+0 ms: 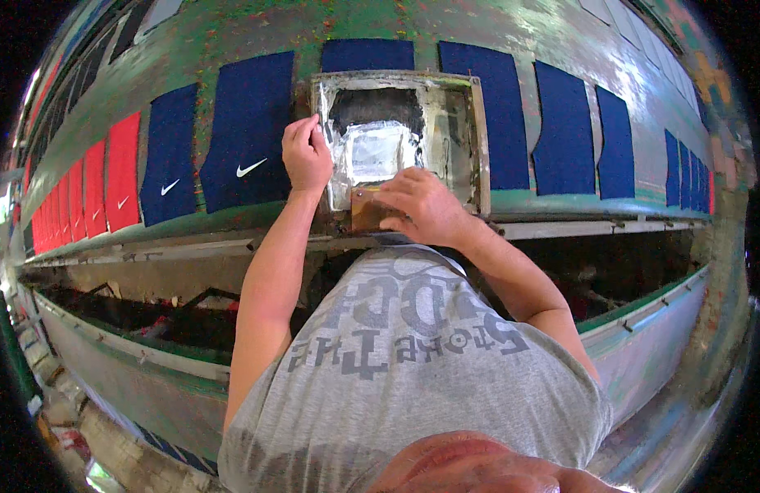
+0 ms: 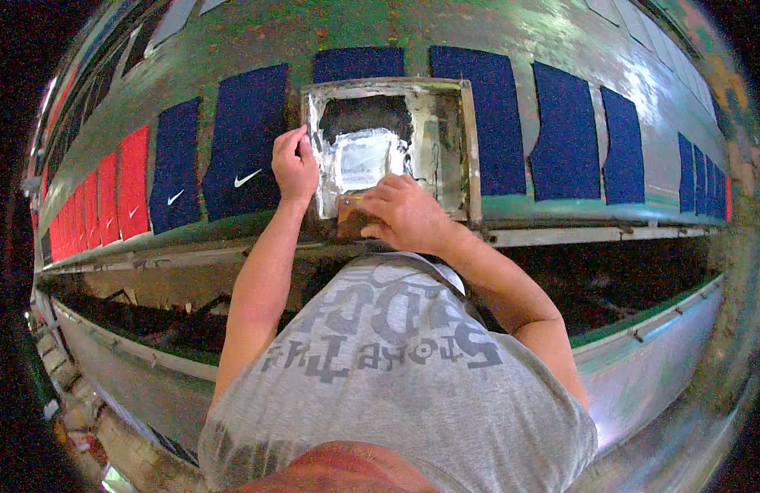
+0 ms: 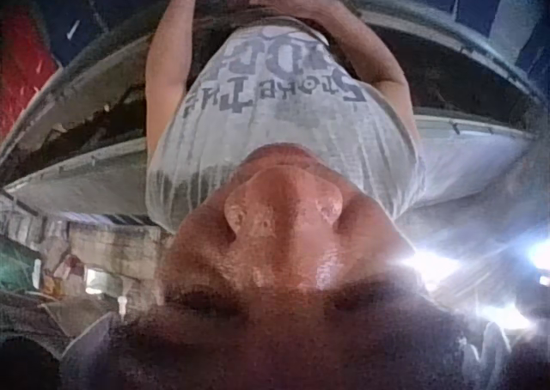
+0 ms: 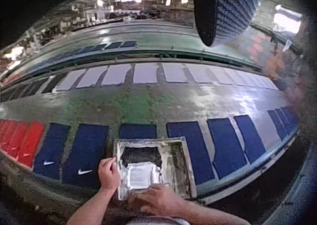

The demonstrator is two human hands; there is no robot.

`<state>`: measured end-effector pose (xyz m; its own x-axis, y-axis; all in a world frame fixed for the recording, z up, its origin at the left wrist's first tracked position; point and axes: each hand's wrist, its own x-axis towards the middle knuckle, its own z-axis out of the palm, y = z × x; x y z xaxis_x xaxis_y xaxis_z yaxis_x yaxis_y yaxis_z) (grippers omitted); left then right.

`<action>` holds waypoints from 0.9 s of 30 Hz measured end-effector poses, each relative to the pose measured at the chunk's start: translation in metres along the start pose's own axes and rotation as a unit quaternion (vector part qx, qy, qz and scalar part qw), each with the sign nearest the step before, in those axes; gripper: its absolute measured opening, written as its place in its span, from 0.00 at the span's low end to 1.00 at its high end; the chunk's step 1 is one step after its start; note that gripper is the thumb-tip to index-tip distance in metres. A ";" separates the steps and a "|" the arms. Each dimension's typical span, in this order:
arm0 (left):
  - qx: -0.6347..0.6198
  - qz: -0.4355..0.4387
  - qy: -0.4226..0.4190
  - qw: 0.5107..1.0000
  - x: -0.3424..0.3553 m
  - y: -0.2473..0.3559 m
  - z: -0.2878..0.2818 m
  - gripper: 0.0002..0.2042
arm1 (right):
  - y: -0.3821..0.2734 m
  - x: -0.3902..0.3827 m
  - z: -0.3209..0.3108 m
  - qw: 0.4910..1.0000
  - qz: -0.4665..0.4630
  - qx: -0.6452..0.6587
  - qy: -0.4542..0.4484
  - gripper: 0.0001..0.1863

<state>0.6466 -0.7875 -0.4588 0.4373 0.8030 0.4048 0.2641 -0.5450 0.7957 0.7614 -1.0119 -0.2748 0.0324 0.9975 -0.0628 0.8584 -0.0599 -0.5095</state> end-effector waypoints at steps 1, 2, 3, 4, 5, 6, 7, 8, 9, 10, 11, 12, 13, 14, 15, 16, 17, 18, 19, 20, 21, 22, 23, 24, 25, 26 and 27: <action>0.001 -0.002 0.004 1.000 0.000 0.001 -0.001 0.08 | 0.013 0.007 -0.010 0.999 -0.010 0.003 0.033 0.24; 0.005 -0.007 0.007 1.000 0.000 0.002 -0.002 0.08 | 0.027 0.016 -0.021 0.998 -0.019 0.010 0.067 0.23; 0.007 0.001 0.020 1.000 0.000 0.004 -0.004 0.07 | 0.043 0.028 -0.031 0.995 -0.021 -0.003 0.094 0.20; 0.009 -0.004 0.016 1.000 0.000 0.006 -0.006 0.07 | 0.059 0.041 -0.042 0.995 -0.010 -0.015 0.100 0.19; 0.011 -0.006 0.016 1.000 0.000 0.008 -0.008 0.07 | 0.075 0.056 -0.051 0.992 -0.022 -0.029 0.118 0.19; 0.013 -0.008 0.016 1.000 -0.001 0.010 -0.010 0.07 | 0.090 0.071 -0.057 0.989 -0.033 -0.043 0.137 0.20; 0.032 0.015 0.010 0.999 -0.002 0.012 -0.012 0.08 | 0.104 0.086 -0.062 0.993 -0.014 -0.044 0.109 0.21; 0.051 -0.008 -0.019 0.999 -0.007 0.015 -0.016 0.11 | 0.118 0.101 -0.067 0.994 -0.014 -0.046 0.098 0.21; 0.049 -0.018 -0.034 0.998 -0.013 0.019 -0.020 0.12 | 0.129 0.117 -0.066 0.995 0.006 -0.049 0.083 0.23; 0.047 -0.031 -0.050 0.997 -0.020 0.023 -0.024 0.14 | 0.139 0.131 -0.064 0.997 0.014 -0.048 0.055 0.24; 0.063 -0.053 -0.059 0.995 -0.029 0.028 -0.028 0.17 | 0.149 0.144 -0.062 0.998 0.022 -0.048 0.027 0.25; 0.055 -0.046 -0.061 0.996 -0.035 0.030 -0.031 0.22 | 0.158 0.158 -0.060 0.999 0.021 -0.047 0.008 0.25; 0.054 -0.053 -0.068 0.995 -0.042 0.033 -0.035 0.24 | 0.163 0.170 -0.054 0.997 0.034 -0.068 -0.009 0.29; 0.051 -0.067 -0.079 0.993 -0.047 0.035 -0.038 0.27 | 0.168 0.180 -0.050 0.997 0.035 -0.062 -0.021 0.30; 0.045 -0.071 -0.078 0.993 -0.051 0.036 -0.039 0.28 | 0.172 0.188 -0.046 0.996 0.046 -0.061 -0.039 0.31; 0.037 -0.081 -0.079 0.993 -0.054 0.037 -0.040 0.29 | 0.175 0.196 -0.045 0.992 0.074 -0.067 -0.071 0.32; 0.028 -0.090 -0.079 0.992 -0.054 0.036 -0.040 0.29 | 0.178 0.204 -0.045 0.991 0.078 -0.050 -0.094 0.33; 0.020 -0.084 -0.078 0.993 -0.054 0.035 -0.040 0.29 | 0.180 0.211 -0.045 0.985 0.102 -0.042 -0.130 0.34; 0.010 -0.080 -0.079 0.994 -0.053 0.033 -0.040 0.29 | 0.183 0.217 -0.046 0.977 0.128 -0.034 -0.167 0.35; -0.003 -0.080 -0.080 0.994 -0.054 0.031 -0.040 0.29 | 0.185 0.221 -0.048 0.974 0.133 -0.019 -0.184 0.36; -0.018 -0.080 -0.077 0.994 -0.056 0.030 -0.040 0.28 | 0.189 0.225 -0.049 0.969 0.138 -0.004 -0.202 0.38; -0.034 -0.083 -0.073 0.993 -0.056 0.028 -0.039 0.27 | 0.192 0.229 -0.050 0.964 0.143 0.014 -0.223 0.39; -0.050 -0.087 -0.070 0.992 -0.059 0.027 -0.040 0.27 | 0.194 0.232 -0.049 0.967 0.133 0.010 -0.216 0.43; -0.052 -0.077 -0.071 0.993 -0.061 0.026 -0.040 0.26 | 0.198 0.238 -0.049 0.952 0.165 0.046 -0.254 0.47; -0.055 -0.065 -0.071 0.994 -0.062 0.025 -0.040 0.25 | 0.200 0.241 -0.047 0.956 0.167 0.039 -0.238 0.48; -0.057 -0.056 -0.071 0.994 -0.063 0.024 -0.040 0.24 | 0.203 0.245 -0.045 0.959 0.168 0.030 -0.225 0.49; -0.057 -0.074 -0.067 0.993 -0.065 0.024 -0.038 0.21 | 0.206 0.250 -0.044 0.958 0.177 0.027 -0.224 0.50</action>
<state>0.5917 -0.8436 -0.4485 0.5132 0.8291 0.2220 0.2380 -0.3860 0.8913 0.9686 -0.7734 -0.3576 0.0832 0.7983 -0.5965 0.8055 -0.4063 -0.4314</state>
